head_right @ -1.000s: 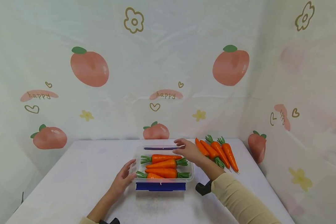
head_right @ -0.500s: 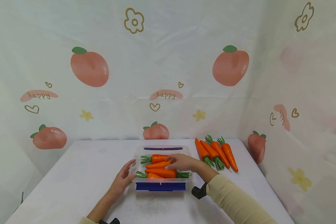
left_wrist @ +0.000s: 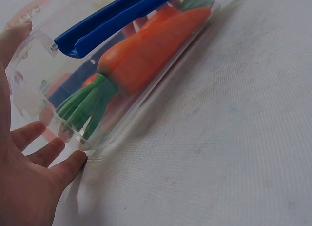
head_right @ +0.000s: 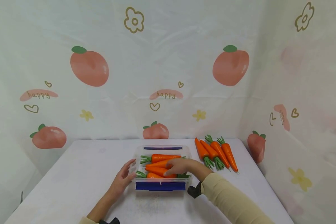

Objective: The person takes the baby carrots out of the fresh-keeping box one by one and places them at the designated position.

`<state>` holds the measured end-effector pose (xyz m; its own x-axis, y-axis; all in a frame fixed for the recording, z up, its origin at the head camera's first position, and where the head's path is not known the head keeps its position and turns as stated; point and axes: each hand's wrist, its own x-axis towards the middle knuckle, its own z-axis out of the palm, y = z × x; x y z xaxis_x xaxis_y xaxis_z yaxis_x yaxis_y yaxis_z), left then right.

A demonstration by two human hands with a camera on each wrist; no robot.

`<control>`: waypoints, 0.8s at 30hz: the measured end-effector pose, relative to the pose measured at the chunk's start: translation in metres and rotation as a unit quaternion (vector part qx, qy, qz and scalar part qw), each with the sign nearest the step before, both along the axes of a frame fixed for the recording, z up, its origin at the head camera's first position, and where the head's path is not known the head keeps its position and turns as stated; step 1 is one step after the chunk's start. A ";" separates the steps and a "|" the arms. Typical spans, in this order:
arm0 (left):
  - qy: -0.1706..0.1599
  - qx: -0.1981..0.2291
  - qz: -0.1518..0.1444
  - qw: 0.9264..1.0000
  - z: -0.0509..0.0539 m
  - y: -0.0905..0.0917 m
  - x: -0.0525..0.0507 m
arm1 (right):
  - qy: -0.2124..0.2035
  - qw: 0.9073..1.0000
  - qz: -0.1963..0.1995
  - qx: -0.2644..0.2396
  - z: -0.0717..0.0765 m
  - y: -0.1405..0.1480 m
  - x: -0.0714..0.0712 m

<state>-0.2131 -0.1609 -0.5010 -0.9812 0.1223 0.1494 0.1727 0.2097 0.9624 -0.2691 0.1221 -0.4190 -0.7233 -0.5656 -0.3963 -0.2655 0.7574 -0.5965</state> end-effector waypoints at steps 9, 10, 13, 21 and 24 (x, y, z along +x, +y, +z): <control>0.007 0.009 -0.005 1.000 0.001 0.000 0.001 | 0.002 1.000 -0.022 0.003 -0.005 -0.005 0.002; 0.007 0.008 -0.005 1.000 0.001 0.000 0.001 | 0.003 1.000 -0.025 0.003 -0.006 -0.006 0.002; 0.007 0.007 -0.004 1.000 0.000 0.000 0.000 | -0.001 0.999 -0.035 0.001 -0.007 -0.007 0.001; 0.012 0.011 -0.005 1.000 0.000 0.000 0.001 | 0.006 0.999 -0.040 0.001 -0.009 -0.009 -0.002; 0.010 0.012 -0.004 1.000 0.001 0.001 0.002 | 0.008 0.999 -0.035 0.000 -0.009 -0.009 -0.002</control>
